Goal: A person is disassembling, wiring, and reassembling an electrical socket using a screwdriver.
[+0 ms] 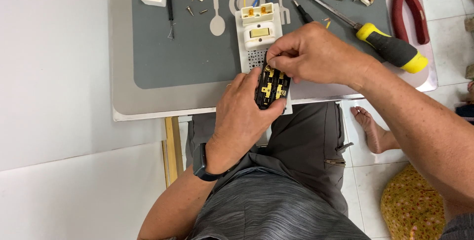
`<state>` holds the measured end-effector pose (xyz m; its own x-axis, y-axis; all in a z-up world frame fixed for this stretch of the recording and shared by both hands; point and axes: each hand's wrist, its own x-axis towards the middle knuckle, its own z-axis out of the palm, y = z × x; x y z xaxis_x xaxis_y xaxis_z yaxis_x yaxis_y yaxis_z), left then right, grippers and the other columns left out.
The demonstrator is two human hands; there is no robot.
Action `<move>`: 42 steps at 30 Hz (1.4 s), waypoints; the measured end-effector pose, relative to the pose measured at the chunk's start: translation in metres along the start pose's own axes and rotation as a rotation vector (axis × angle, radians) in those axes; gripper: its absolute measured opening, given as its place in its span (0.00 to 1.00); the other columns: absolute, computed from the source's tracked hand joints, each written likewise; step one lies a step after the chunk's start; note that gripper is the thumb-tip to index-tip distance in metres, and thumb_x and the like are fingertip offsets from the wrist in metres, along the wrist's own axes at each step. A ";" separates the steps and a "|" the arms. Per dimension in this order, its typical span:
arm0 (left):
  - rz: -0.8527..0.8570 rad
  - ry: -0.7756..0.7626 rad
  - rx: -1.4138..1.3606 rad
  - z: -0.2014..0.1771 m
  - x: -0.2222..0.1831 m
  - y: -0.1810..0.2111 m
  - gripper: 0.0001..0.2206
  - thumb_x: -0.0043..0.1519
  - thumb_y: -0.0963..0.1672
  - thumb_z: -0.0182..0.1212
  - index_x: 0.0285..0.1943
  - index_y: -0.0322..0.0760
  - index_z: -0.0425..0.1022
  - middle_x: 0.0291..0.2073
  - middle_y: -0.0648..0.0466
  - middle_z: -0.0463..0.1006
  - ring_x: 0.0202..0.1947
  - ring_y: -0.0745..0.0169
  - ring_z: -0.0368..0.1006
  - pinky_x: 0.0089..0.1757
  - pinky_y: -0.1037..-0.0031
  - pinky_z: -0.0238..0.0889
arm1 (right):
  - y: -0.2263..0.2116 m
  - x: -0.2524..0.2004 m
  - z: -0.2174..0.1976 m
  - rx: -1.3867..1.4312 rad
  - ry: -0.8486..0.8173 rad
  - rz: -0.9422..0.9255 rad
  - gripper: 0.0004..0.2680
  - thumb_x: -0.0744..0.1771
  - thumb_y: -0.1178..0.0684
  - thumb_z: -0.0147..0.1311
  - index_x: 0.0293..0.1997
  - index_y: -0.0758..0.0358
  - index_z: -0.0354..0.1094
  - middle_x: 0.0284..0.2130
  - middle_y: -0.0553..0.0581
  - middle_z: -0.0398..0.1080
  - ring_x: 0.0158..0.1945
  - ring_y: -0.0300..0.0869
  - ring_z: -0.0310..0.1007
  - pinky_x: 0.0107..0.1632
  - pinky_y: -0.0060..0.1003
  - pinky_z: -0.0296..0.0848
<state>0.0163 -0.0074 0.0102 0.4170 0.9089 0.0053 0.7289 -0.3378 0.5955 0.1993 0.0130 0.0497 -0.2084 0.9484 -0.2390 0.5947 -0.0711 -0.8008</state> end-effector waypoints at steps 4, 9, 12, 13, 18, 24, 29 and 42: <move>0.044 -0.008 -0.014 0.000 0.001 -0.004 0.32 0.50 0.52 0.64 0.62 0.34 0.66 0.42 0.51 0.72 0.44 0.49 0.71 0.41 0.59 0.65 | 0.022 0.003 0.010 0.081 0.059 -0.088 0.06 0.67 0.58 0.51 0.31 0.58 0.73 0.17 0.43 0.62 0.22 0.30 0.55 0.27 0.27 0.56; 0.035 -0.021 -0.007 -0.003 0.002 0.000 0.29 0.49 0.52 0.65 0.60 0.40 0.68 0.40 0.53 0.72 0.42 0.50 0.71 0.39 0.59 0.65 | 0.025 0.002 0.013 -0.057 0.125 -0.139 0.05 0.66 0.55 0.50 0.32 0.53 0.72 0.17 0.42 0.62 0.22 0.32 0.53 0.29 0.30 0.56; 0.027 -0.020 -0.002 -0.003 0.001 0.001 0.28 0.50 0.52 0.64 0.59 0.40 0.69 0.39 0.53 0.72 0.41 0.50 0.71 0.39 0.59 0.65 | 0.024 0.003 0.015 -0.123 0.189 -0.176 0.05 0.64 0.57 0.51 0.29 0.53 0.73 0.14 0.42 0.60 0.22 0.32 0.52 0.30 0.30 0.56; 0.026 -0.015 -0.002 -0.002 0.001 0.001 0.28 0.50 0.52 0.64 0.59 0.40 0.69 0.40 0.54 0.72 0.40 0.50 0.71 0.39 0.59 0.65 | 0.024 0.004 0.016 -0.149 0.215 -0.182 0.05 0.64 0.56 0.51 0.30 0.53 0.74 0.14 0.44 0.61 0.21 0.33 0.53 0.30 0.32 0.57; -0.015 -0.046 -0.013 -0.008 0.000 0.007 0.28 0.51 0.52 0.62 0.60 0.40 0.68 0.41 0.54 0.72 0.42 0.51 0.71 0.39 0.59 0.66 | 0.030 0.004 0.017 -0.143 0.248 -0.243 0.05 0.63 0.58 0.51 0.30 0.55 0.73 0.14 0.45 0.63 0.19 0.33 0.54 0.28 0.31 0.57; -0.034 -0.048 0.014 -0.006 0.000 0.008 0.28 0.51 0.52 0.61 0.61 0.43 0.68 0.41 0.55 0.72 0.43 0.50 0.70 0.40 0.58 0.65 | 0.035 0.002 0.020 -0.205 0.312 -0.337 0.04 0.64 0.61 0.52 0.31 0.58 0.72 0.12 0.46 0.62 0.17 0.36 0.54 0.25 0.33 0.58; -0.095 -0.055 -0.058 -0.009 0.004 0.010 0.26 0.46 0.51 0.63 0.54 0.43 0.68 0.44 0.59 0.72 0.47 0.57 0.71 0.42 0.61 0.63 | 0.039 0.001 0.023 -0.201 0.310 -0.345 0.03 0.65 0.59 0.54 0.34 0.58 0.72 0.14 0.46 0.63 0.18 0.37 0.58 0.26 0.34 0.60; 0.133 0.242 0.001 0.007 -0.005 -0.002 0.21 0.50 0.48 0.65 0.51 0.38 0.74 0.45 0.54 0.73 0.44 0.51 0.71 0.43 0.61 0.66 | 0.041 0.001 0.033 -0.230 0.434 -0.487 0.03 0.64 0.63 0.53 0.30 0.60 0.70 0.15 0.47 0.64 0.18 0.37 0.60 0.26 0.32 0.61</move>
<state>0.0168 -0.0130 0.0036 0.3672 0.8886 0.2749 0.6774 -0.4580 0.5757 0.1982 0.0012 -0.0016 -0.1920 0.8970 0.3982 0.6722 0.4159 -0.6125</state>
